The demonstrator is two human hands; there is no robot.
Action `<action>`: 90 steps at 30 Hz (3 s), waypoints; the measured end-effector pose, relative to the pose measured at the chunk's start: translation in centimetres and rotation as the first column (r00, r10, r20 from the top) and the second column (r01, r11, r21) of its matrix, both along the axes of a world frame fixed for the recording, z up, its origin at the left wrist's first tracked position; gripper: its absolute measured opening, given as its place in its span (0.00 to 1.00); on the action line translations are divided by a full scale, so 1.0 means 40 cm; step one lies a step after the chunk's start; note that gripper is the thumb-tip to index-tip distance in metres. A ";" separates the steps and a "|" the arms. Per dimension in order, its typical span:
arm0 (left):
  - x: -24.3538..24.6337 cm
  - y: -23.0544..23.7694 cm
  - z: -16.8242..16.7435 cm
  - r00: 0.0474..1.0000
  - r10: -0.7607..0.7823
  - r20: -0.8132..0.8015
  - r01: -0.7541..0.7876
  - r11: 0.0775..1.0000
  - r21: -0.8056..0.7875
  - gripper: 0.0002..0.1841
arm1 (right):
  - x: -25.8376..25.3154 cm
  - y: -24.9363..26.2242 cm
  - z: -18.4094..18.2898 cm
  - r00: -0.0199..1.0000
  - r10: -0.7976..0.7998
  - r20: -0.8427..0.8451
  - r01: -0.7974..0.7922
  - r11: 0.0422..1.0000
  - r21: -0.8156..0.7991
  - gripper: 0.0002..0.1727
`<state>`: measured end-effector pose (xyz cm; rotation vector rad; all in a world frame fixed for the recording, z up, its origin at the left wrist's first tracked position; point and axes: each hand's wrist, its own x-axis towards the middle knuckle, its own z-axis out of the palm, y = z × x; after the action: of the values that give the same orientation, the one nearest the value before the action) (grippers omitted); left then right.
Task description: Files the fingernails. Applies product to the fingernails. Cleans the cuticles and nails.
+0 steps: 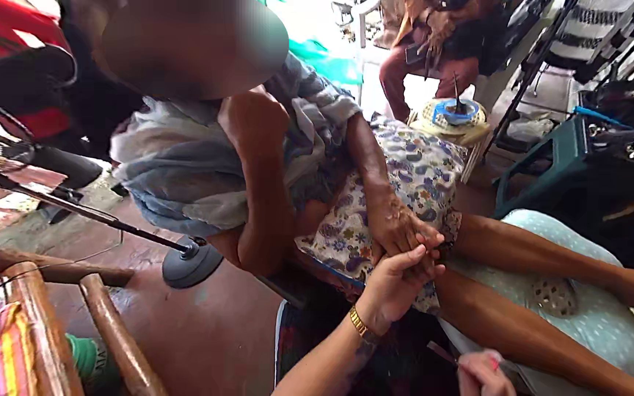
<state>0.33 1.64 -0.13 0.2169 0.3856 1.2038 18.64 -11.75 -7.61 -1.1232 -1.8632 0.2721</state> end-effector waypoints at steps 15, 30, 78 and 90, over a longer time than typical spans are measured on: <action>0.027 0.022 0.028 0.982 0.016 0.191 -0.006 0.999 -0.053 0.09 | 0.088 0.326 0.212 0.944 -0.331 0.000 0.309 0.881 0.358 0.08; 0.024 0.024 0.004 0.982 0.000 0.187 0.006 0.999 -0.036 0.10 | 0.004 0.310 0.179 0.952 -0.294 0.086 0.235 0.881 0.411 0.08; -0.003 -0.043 0.004 0.937 0.064 -0.343 -0.020 0.992 0.128 0.08 | -0.011 0.280 0.139 0.936 -0.344 0.073 0.275 0.845 0.459 0.07; -0.028 -0.042 -0.010 0.951 0.014 -0.308 0.042 0.984 0.174 0.08 | 0.070 0.355 0.187 0.920 -0.377 0.102 0.328 0.888 0.321 0.08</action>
<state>-0.81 -0.05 -0.53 0.5669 0.5473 1.1932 21.45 2.47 -0.12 -1.2726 -1.7221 -0.3110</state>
